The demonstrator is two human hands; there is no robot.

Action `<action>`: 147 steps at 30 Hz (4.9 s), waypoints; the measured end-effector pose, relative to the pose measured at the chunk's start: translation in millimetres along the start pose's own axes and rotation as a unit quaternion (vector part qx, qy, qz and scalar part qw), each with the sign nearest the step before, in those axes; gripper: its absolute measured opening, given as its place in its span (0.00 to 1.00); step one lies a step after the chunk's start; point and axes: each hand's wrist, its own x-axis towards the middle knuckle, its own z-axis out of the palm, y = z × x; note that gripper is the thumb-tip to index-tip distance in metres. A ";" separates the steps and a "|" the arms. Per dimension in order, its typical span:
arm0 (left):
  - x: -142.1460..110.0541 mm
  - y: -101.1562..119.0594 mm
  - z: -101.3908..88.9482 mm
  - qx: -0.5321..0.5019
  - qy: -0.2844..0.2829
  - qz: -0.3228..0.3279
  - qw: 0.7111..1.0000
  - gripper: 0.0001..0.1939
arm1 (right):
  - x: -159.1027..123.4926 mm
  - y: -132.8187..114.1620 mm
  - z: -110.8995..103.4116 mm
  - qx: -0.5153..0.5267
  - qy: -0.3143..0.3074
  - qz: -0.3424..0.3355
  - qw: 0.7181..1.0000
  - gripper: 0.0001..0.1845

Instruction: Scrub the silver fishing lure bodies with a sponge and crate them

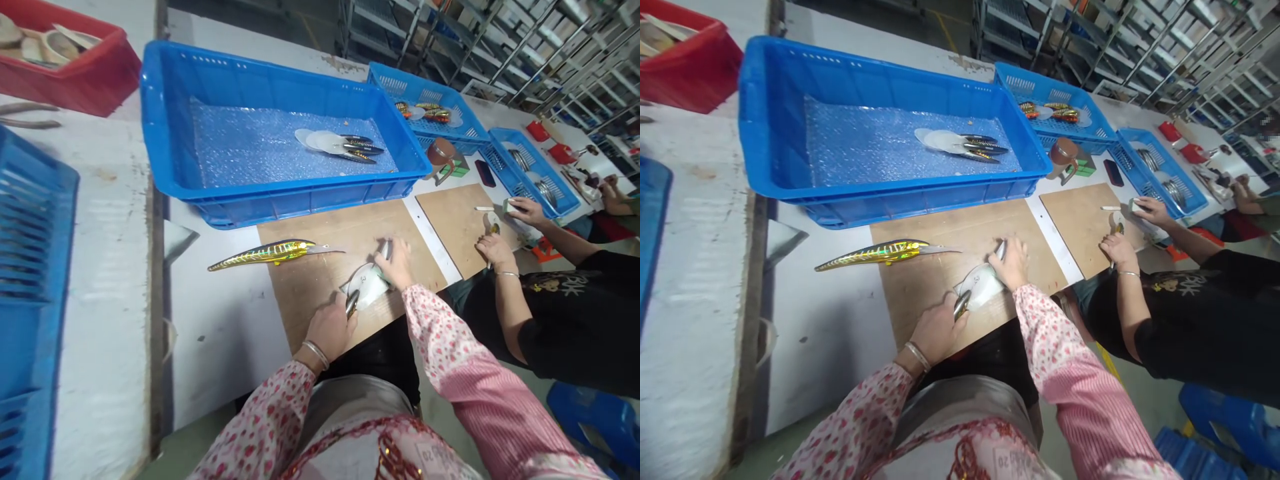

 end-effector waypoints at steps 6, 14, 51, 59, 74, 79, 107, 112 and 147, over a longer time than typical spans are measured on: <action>-1.0 0.5 -1.1 -0.007 -0.005 0.006 1.000 0.13 | -10.5 -3.3 3.6 0.030 -0.044 -0.070 0.996 0.23; 0.1 0.5 1.7 -0.002 -0.001 0.005 1.000 0.14 | -1.8 4.5 6.6 0.019 -0.029 -0.052 0.998 0.26; -2.6 7.0 7.7 -0.002 0.036 -0.027 0.999 0.14 | -6.5 -14.5 1.1 -0.095 -0.018 -0.011 0.995 0.24; -3.0 7.5 4.3 -0.004 0.017 -0.036 0.999 0.13 | 5.0 -5.3 0.8 -0.057 -0.014 0.012 0.998 0.27; -1.2 4.0 -0.8 0.005 -0.014 -0.015 1.000 0.16 | -8.8 -2.3 2.6 0.010 -0.032 -0.053 0.998 0.25; -0.3 1.8 -1.6 0.009 -0.018 -0.024 1.000 0.16 | 1.4 2.9 0.1 0.000 -0.014 -0.023 1.000 0.24; -3.9 -4.3 -32.4 0.108 -0.002 0.039 0.993 0.14 | 29.4 40.9 -17.5 0.064 0.059 -0.048 0.995 0.29; 12.9 -11.6 -39.0 0.155 -0.001 0.058 0.986 0.11 | 17.9 50.4 -9.9 0.047 -0.013 -0.176 0.983 0.33; 18.3 -24.3 -21.1 0.190 0.043 0.086 0.977 0.14 | 27.7 0.7 10.7 0.064 -0.085 -0.277 0.955 0.32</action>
